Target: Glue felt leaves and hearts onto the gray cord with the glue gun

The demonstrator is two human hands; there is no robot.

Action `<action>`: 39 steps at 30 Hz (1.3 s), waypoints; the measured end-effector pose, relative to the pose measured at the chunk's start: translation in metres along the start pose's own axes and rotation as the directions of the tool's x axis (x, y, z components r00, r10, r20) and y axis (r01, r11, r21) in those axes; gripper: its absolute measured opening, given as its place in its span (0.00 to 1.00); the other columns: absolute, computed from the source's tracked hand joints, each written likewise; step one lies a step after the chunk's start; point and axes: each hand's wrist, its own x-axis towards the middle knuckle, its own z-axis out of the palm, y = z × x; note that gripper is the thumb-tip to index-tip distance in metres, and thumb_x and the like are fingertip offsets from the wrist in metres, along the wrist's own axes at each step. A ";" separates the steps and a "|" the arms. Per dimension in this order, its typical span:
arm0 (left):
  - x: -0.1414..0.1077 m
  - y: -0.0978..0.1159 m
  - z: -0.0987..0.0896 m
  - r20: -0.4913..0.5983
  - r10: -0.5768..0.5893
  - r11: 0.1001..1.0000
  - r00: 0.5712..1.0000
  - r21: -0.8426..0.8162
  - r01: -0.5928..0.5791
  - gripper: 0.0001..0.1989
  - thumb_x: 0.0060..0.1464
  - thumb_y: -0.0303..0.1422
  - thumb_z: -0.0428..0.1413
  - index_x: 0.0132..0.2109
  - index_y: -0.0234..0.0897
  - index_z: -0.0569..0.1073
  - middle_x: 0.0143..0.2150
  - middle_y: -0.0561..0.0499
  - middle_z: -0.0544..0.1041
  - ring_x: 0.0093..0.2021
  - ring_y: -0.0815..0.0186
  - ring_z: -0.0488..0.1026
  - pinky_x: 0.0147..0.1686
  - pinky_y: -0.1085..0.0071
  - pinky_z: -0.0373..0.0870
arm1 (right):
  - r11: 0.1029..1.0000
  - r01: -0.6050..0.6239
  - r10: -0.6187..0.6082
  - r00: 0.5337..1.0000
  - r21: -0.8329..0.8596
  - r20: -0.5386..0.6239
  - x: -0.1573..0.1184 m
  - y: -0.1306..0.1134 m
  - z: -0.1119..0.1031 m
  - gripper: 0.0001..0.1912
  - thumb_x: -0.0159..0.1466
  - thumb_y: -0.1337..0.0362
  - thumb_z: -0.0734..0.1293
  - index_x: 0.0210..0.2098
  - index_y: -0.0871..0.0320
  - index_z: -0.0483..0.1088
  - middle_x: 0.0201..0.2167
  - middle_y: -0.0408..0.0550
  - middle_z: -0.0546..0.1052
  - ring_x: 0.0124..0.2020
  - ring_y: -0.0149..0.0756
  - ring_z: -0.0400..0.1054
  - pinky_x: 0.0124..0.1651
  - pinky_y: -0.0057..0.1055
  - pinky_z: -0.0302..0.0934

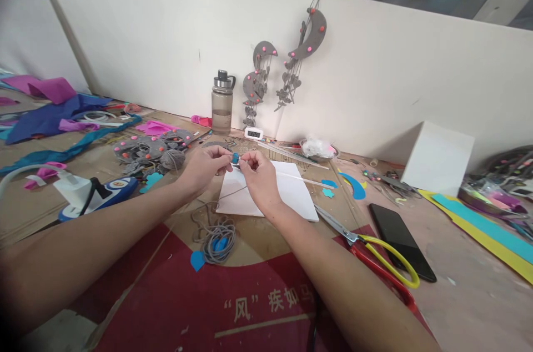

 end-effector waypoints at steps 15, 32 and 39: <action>-0.004 0.005 0.003 0.097 -0.079 0.996 0.992 0.041 0.075 0.03 0.42 0.27 0.56 0.28 0.32 0.71 0.17 0.54 0.71 0.18 0.74 0.62 0.21 0.76 0.59 | 0.891 0.223 -0.254 0.967 -0.395 -0.028 -0.001 -0.004 -0.008 0.05 0.61 0.63 0.64 0.33 0.58 0.71 0.27 0.42 0.68 0.29 0.30 0.59 0.34 0.29 0.55; -0.006 0.011 0.002 0.120 -0.001 0.949 0.993 0.313 -0.037 0.04 0.40 0.27 0.54 0.28 0.33 0.71 0.20 0.55 0.71 0.21 0.72 0.67 0.24 0.76 0.61 | 0.864 0.237 -0.261 0.965 -0.445 0.008 0.002 -0.004 -0.010 0.07 0.60 0.64 0.66 0.34 0.58 0.76 0.28 0.44 0.72 0.27 0.30 0.60 0.33 0.29 0.55; -0.003 0.006 -0.002 0.165 0.159 0.832 0.974 0.509 -0.222 0.05 0.42 0.31 0.55 0.28 0.34 0.73 0.25 0.53 0.74 0.26 0.70 0.67 0.26 0.74 0.61 | 0.856 0.226 -0.227 0.972 -0.465 0.055 0.003 -0.005 -0.011 0.06 0.58 0.66 0.65 0.30 0.58 0.75 0.26 0.43 0.72 0.26 0.29 0.60 0.33 0.28 0.54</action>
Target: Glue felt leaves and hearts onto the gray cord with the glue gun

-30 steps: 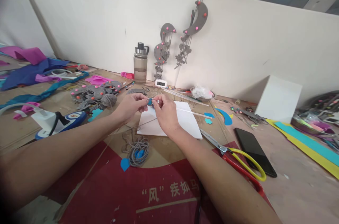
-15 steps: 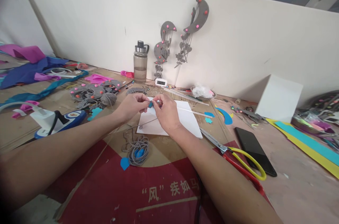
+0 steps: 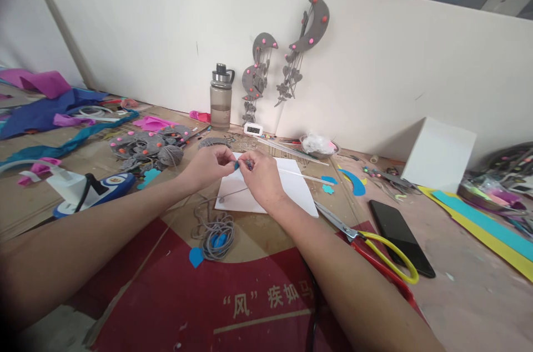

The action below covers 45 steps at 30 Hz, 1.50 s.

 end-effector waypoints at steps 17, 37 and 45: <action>0.004 -0.007 -0.003 0.204 -0.109 0.978 0.973 -0.152 0.141 0.09 0.46 0.34 0.56 0.34 0.34 0.77 0.25 0.50 0.78 0.25 0.69 0.74 0.23 0.77 0.66 | 0.995 -0.104 0.104 0.994 0.001 0.043 -0.001 0.003 0.006 0.06 0.55 0.67 0.62 0.28 0.58 0.71 0.21 0.41 0.68 0.24 0.29 0.58 0.31 0.27 0.53; 0.001 0.002 -0.007 0.118 -0.122 0.989 0.986 -0.063 0.130 0.04 0.42 0.30 0.55 0.28 0.35 0.74 0.20 0.55 0.73 0.22 0.71 0.69 0.23 0.77 0.60 | 0.969 -0.160 0.125 0.975 0.187 0.184 0.003 0.006 0.002 0.11 0.58 0.60 0.64 0.32 0.59 0.75 0.22 0.40 0.71 0.24 0.28 0.59 0.28 0.27 0.52; 0.006 -0.008 -0.007 0.252 -0.067 0.984 0.965 -0.142 0.106 0.07 0.46 0.33 0.57 0.31 0.34 0.77 0.23 0.51 0.76 0.22 0.71 0.70 0.21 0.78 0.64 | 0.985 -0.165 0.157 0.980 0.059 0.124 0.004 0.006 0.003 0.08 0.56 0.64 0.64 0.28 0.59 0.74 0.21 0.41 0.71 0.23 0.28 0.60 0.29 0.27 0.53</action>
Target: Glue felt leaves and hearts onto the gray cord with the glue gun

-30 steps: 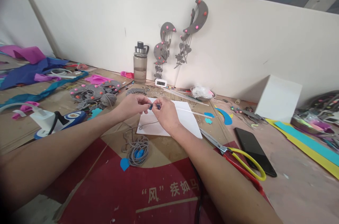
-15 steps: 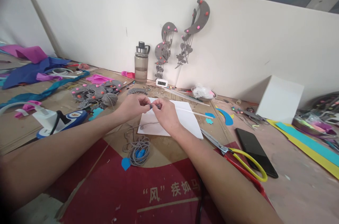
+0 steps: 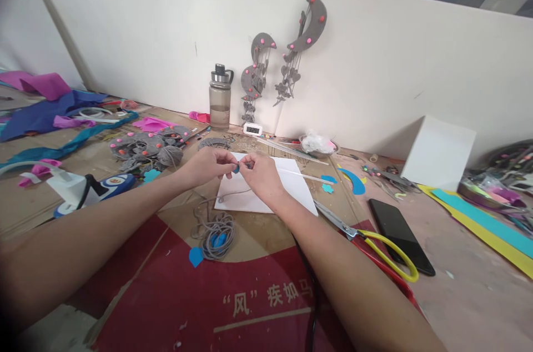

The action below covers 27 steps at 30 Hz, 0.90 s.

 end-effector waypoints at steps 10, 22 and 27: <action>-0.001 0.000 -0.001 0.009 0.034 0.993 0.999 0.111 -0.035 0.08 0.47 0.33 0.56 0.32 0.35 0.78 0.24 0.50 0.78 0.24 0.68 0.73 0.23 0.76 0.66 | 0.989 0.067 -0.070 0.997 -0.135 -0.018 -0.004 -0.001 0.004 0.06 0.56 0.68 0.64 0.30 0.59 0.73 0.24 0.43 0.72 0.26 0.30 0.61 0.32 0.28 0.55; -0.001 -0.004 -0.004 -0.212 0.070 0.988 0.975 0.152 -0.038 0.07 0.46 0.33 0.54 0.30 0.35 0.76 0.23 0.52 0.76 0.24 0.69 0.70 0.23 0.76 0.61 | 0.988 0.141 -0.144 0.989 -0.057 -0.038 -0.010 -0.006 0.005 0.09 0.62 0.64 0.61 0.40 0.58 0.70 0.29 0.44 0.73 0.30 0.32 0.64 0.37 0.30 0.56; 0.004 -0.010 -0.006 -0.256 -0.063 0.993 0.964 -0.110 0.036 0.07 0.44 0.33 0.56 0.31 0.34 0.75 0.23 0.50 0.76 0.20 0.72 0.68 0.18 0.77 0.60 | 0.985 0.162 -0.164 0.986 -0.051 -0.040 -0.008 -0.005 0.005 0.08 0.63 0.65 0.59 0.32 0.58 0.70 0.30 0.45 0.75 0.32 0.33 0.66 0.38 0.30 0.56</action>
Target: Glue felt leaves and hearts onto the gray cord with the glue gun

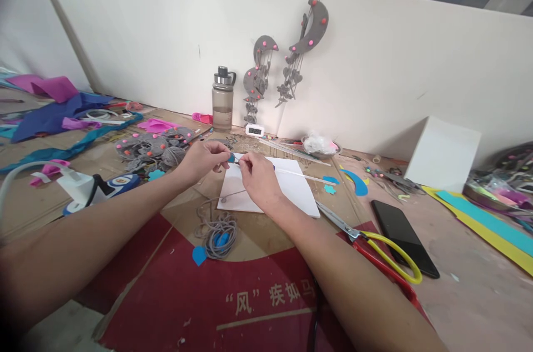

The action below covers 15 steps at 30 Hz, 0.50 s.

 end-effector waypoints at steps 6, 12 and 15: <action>0.008 -0.003 -0.009 -0.112 -0.148 0.956 0.983 -0.269 0.114 0.07 0.42 0.33 0.58 0.27 0.33 0.71 0.23 0.50 0.74 0.24 0.70 0.72 0.18 0.79 0.59 | 0.999 -0.016 0.016 1.000 0.039 0.000 0.001 -0.005 -0.002 0.09 0.63 0.65 0.60 0.31 0.58 0.71 0.28 0.44 0.75 0.31 0.32 0.64 0.37 0.29 0.55; 0.020 -0.013 -0.025 -0.243 -0.249 0.872 0.937 -0.478 0.108 0.10 0.38 0.33 0.60 0.28 0.33 0.70 0.28 0.50 0.75 0.25 0.71 0.73 0.19 0.78 0.58 | 0.974 -0.127 0.117 0.991 0.187 0.065 0.006 -0.023 -0.021 0.11 0.62 0.59 0.61 0.31 0.59 0.72 0.24 0.41 0.70 0.26 0.28 0.61 0.33 0.28 0.55; 0.024 -0.018 -0.032 -0.264 -0.299 0.834 0.917 -0.540 0.116 0.11 0.36 0.33 0.61 0.29 0.33 0.71 0.29 0.50 0.76 0.26 0.71 0.73 0.20 0.78 0.59 | 0.937 -0.193 0.159 0.978 0.291 0.134 0.009 -0.037 -0.039 0.13 0.62 0.56 0.62 0.33 0.59 0.73 0.21 0.39 0.66 0.21 0.26 0.57 0.27 0.27 0.53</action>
